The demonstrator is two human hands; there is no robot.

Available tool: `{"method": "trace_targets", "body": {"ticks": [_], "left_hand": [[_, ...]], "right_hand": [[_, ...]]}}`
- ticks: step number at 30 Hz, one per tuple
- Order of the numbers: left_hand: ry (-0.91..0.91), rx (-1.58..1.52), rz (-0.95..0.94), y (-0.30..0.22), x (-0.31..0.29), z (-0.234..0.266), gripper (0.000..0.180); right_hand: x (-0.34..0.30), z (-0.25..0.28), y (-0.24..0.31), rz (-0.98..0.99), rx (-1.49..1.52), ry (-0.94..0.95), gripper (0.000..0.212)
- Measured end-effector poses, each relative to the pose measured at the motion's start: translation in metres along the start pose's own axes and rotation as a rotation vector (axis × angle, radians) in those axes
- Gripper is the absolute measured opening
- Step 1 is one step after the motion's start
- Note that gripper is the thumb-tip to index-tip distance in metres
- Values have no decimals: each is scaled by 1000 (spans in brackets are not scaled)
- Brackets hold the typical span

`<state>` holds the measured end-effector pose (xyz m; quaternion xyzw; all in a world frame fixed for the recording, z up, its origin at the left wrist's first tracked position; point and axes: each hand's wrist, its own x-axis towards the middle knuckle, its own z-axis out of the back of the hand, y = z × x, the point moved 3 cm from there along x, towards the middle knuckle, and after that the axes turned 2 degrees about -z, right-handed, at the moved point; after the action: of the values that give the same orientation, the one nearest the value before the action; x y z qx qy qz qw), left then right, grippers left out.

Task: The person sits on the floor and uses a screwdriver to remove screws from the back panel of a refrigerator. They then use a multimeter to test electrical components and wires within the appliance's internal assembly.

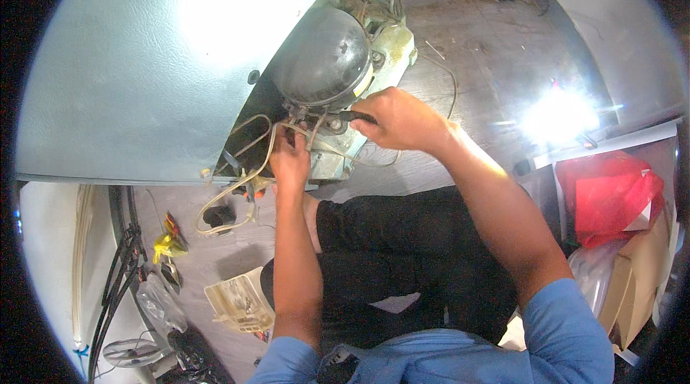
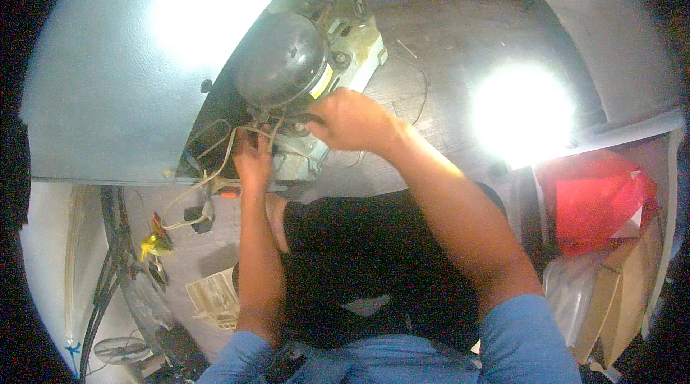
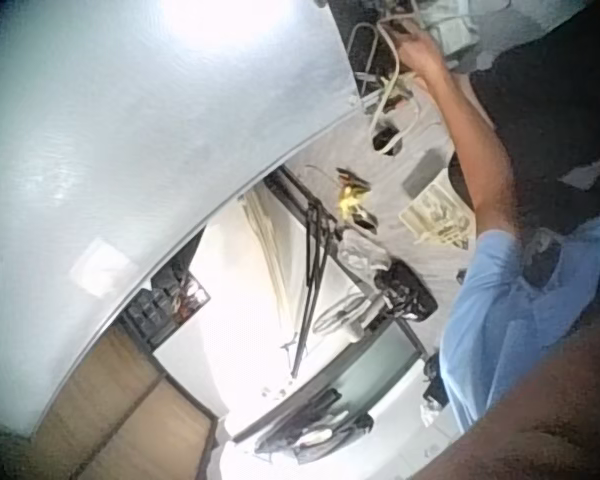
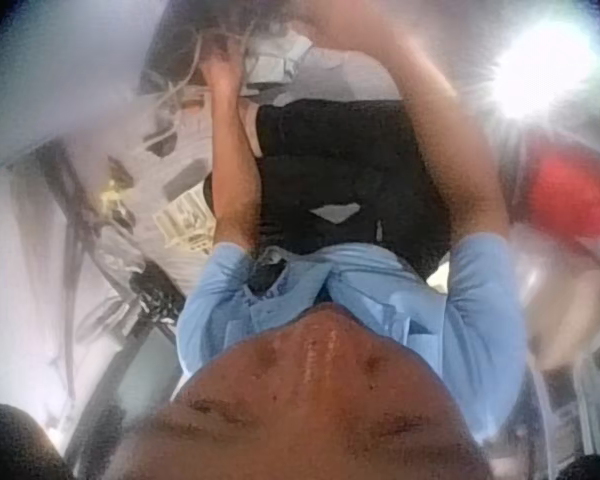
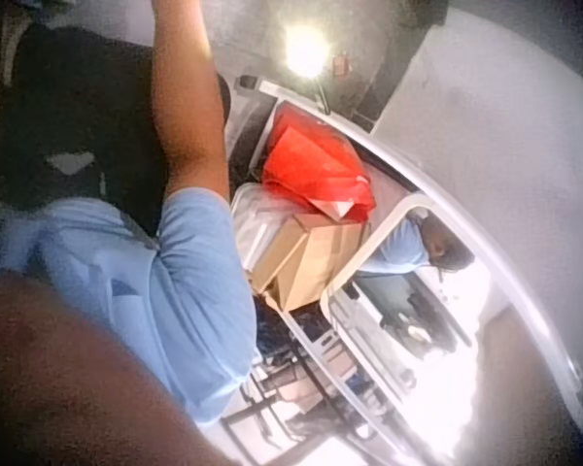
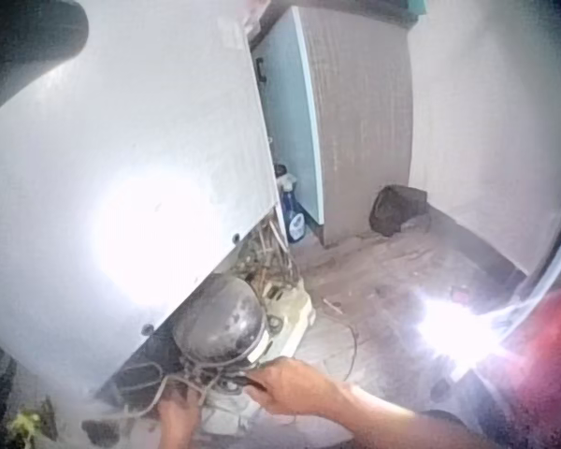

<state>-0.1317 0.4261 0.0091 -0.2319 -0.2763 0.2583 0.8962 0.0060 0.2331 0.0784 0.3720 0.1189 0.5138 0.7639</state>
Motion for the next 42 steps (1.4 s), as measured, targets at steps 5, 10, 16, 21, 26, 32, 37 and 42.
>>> {"method": "trace_targets", "body": {"ticks": [5,10,16,21,26,32,37,42], "left_hand": [[83,-39,94,-14,-1,2,33],[50,116,28,5,-7,-1,43],[-27,-87,-29,-4,-8,11,40],[-83,-473,193,2,-7,0,31],[-85,-406,235,0,-8,3,25],[-138,-240,147,2,-10,1,26],[-125,-82,143,-3,-8,4,31],[-91,-43,126,-3,-9,5,33]], "right_hand": [[2,2,-28,47,109,-54,27],[-2,10,-1,-34,20,25,25],[-29,14,28,-152,-64,-52,22],[-37,-11,30,-99,-10,-152,21],[-41,-24,30,-80,-38,-199,21],[-40,-25,31,-88,22,-181,21],[-41,-35,32,-78,6,-239,23],[-34,-49,25,-69,-1,-264,27]]}}
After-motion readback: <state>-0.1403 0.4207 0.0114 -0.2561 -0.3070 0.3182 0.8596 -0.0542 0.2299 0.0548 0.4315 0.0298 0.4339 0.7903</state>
